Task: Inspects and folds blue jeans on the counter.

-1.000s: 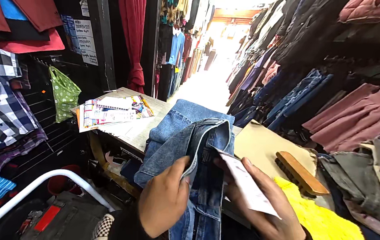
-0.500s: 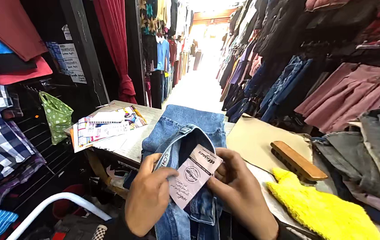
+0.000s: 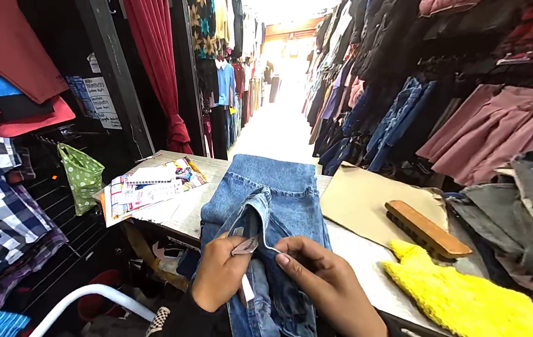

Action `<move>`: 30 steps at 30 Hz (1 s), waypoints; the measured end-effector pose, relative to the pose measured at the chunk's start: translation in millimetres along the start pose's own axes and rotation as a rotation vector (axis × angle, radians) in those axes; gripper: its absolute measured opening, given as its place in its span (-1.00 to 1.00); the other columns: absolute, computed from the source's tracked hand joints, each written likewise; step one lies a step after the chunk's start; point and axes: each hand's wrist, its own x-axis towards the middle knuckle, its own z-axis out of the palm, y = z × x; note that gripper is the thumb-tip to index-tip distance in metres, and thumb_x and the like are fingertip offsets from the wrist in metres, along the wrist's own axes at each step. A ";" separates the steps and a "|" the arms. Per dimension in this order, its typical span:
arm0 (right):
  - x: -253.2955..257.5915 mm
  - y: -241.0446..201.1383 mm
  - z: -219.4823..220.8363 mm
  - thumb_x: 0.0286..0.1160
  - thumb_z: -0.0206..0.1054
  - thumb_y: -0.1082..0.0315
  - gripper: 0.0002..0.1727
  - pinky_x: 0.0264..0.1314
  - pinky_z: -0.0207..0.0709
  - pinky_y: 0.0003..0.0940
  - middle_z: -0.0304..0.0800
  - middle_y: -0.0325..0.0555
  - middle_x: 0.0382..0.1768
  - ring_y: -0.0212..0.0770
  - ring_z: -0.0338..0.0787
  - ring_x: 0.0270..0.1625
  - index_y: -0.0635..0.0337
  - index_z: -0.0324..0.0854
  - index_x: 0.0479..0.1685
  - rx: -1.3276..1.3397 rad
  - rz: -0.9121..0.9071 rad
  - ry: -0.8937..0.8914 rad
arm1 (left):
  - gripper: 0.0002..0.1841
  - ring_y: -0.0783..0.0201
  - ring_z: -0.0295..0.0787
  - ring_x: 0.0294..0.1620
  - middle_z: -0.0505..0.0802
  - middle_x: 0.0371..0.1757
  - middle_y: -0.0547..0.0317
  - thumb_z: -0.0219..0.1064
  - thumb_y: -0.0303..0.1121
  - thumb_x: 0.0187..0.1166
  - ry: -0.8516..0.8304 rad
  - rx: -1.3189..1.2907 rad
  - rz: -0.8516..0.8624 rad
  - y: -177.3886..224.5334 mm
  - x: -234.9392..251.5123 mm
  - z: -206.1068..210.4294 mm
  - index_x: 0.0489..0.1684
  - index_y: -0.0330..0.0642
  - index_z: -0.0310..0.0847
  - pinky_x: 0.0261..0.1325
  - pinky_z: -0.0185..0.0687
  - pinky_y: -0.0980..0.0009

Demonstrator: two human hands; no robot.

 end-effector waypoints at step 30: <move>-13.4 8.4 -2.4 0.74 0.00 0.61 -0.78 0.07 0.55 -0.68 0.74 -0.04 -0.18 -0.50 0.71 -0.08 0.63 0.48 0.10 0.390 0.505 0.128 | -0.40 0.06 0.81 -0.07 0.80 0.03 -0.09 0.56 0.16 0.27 -0.007 0.355 0.195 16.6 -9.3 24.8 0.01 -0.22 0.83 -0.15 0.78 0.13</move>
